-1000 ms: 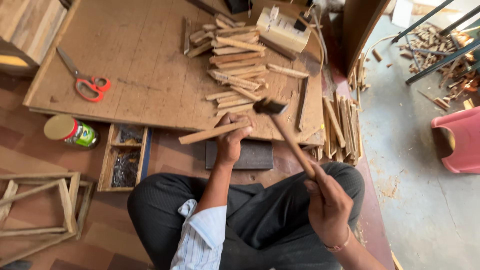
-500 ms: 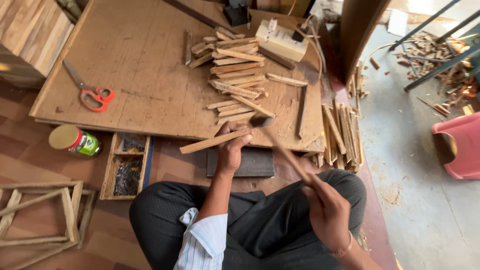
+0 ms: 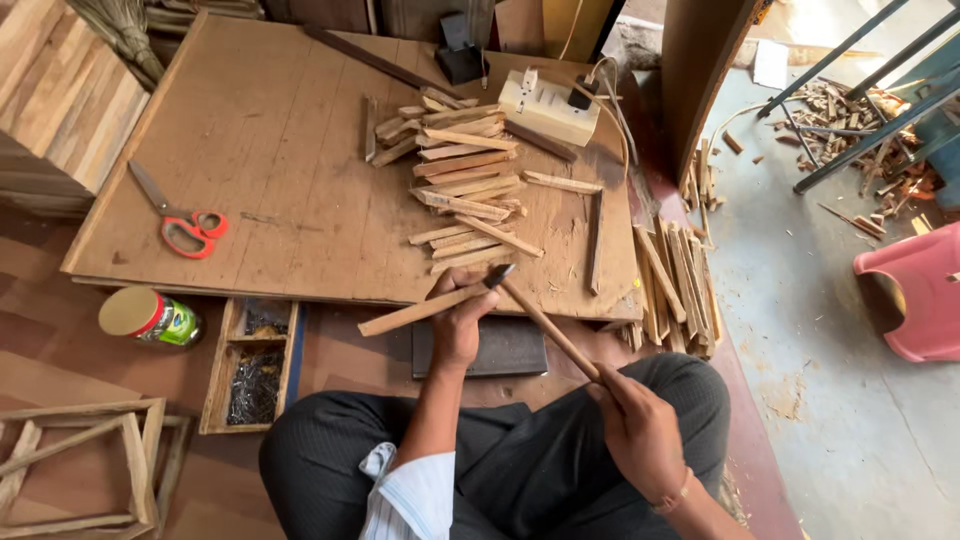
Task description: The person sits on the floor and assembles small wooden frames by nailing thin wooden strips together. They use a hammer to drive nails into the wood, repeatedly pick up new strips, and place completed frames aside.
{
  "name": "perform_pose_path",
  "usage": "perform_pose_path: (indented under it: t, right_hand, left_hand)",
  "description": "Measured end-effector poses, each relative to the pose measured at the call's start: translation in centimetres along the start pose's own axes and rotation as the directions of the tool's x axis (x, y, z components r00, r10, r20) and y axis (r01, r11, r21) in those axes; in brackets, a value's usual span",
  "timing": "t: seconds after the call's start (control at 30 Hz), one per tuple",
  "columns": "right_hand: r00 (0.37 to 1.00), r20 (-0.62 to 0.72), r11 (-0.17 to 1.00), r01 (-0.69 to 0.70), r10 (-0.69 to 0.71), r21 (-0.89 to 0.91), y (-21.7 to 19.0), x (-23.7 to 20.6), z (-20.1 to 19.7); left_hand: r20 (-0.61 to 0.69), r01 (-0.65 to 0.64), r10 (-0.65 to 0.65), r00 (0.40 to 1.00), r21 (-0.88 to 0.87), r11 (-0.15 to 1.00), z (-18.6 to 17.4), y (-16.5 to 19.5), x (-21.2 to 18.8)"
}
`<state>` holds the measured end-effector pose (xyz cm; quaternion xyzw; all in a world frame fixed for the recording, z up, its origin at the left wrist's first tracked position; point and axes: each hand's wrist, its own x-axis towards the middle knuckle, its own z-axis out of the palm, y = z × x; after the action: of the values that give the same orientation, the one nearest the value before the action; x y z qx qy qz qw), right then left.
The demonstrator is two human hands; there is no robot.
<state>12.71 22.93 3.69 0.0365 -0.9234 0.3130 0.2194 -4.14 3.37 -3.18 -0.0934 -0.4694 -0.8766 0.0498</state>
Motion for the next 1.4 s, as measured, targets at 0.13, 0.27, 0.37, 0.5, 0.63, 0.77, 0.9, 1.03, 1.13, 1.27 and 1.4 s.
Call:
perform_pose_path:
  t: [0.13,0.27,0.37,0.5,0.63,0.77,0.9,1.03,1.13,1.27,1.4]
  right_hand:
    - [0.996,-0.017,0.993,-0.087,0.088,0.076,0.5,-1.4,-0.2]
    - [0.994,-0.008,0.978,-0.107,0.11,0.179,1.4,-0.9,0.6]
    - [0.895,0.23,0.812,-0.445,0.383,0.378,1.5,-2.8,1.2]
    - [0.43,0.603,0.138,-0.873,0.672,0.468,1.3,-2.9,3.5]
    - [0.463,0.68,-0.003,-0.826,0.568,0.564,1.5,-1.7,6.3]
    - [0.664,0.399,0.507,-0.745,0.633,0.434,3.6,3.4,8.0]
    - [0.878,0.044,0.878,-0.478,0.477,0.022,7.6,10.4,8.3]
    - [0.795,0.053,0.751,-0.546,0.604,-0.372,10.4,14.2,8.4]
    - [0.774,-0.086,0.731,-0.624,0.628,-0.276,10.9,15.1,8.5]
    - [0.827,-0.402,0.897,-0.44,0.393,-0.028,10.7,15.4,7.9]
    - [0.818,-0.573,0.989,-0.053,-0.035,-0.136,9.3,15.7,5.3]
  left_hand:
    - [-0.065,0.104,-0.113,0.992,-0.122,0.987,0.5,-0.1,-0.8]
    - [0.054,-0.156,0.159,0.986,-0.052,0.986,-0.3,-0.6,-0.3]
    - [0.061,-0.027,0.033,0.998,-0.09,0.996,-1.0,-0.8,-0.4]
    - [0.057,-0.022,0.035,0.998,-0.205,0.978,-1.0,-0.3,-0.3]
    - [0.042,0.089,-0.08,0.996,-0.272,0.958,-1.1,-0.5,-0.8]
    - [0.06,-0.011,0.019,0.998,-0.121,0.993,-1.8,-1.6,-1.0]
    - [0.047,0.048,-0.044,0.998,-0.095,0.994,-1.8,-1.6,-1.1]
    - [-0.025,0.055,-0.054,0.998,0.009,0.998,-1.2,-0.4,-1.0]
    - [-0.059,-0.052,0.049,0.997,-0.057,0.997,-1.0,0.1,-0.6]
    - [-0.319,-0.127,0.113,0.941,-0.024,0.992,-1.2,0.2,0.0]
    - [-0.314,-0.232,0.152,0.937,-0.236,0.944,-1.7,-0.1,0.5]
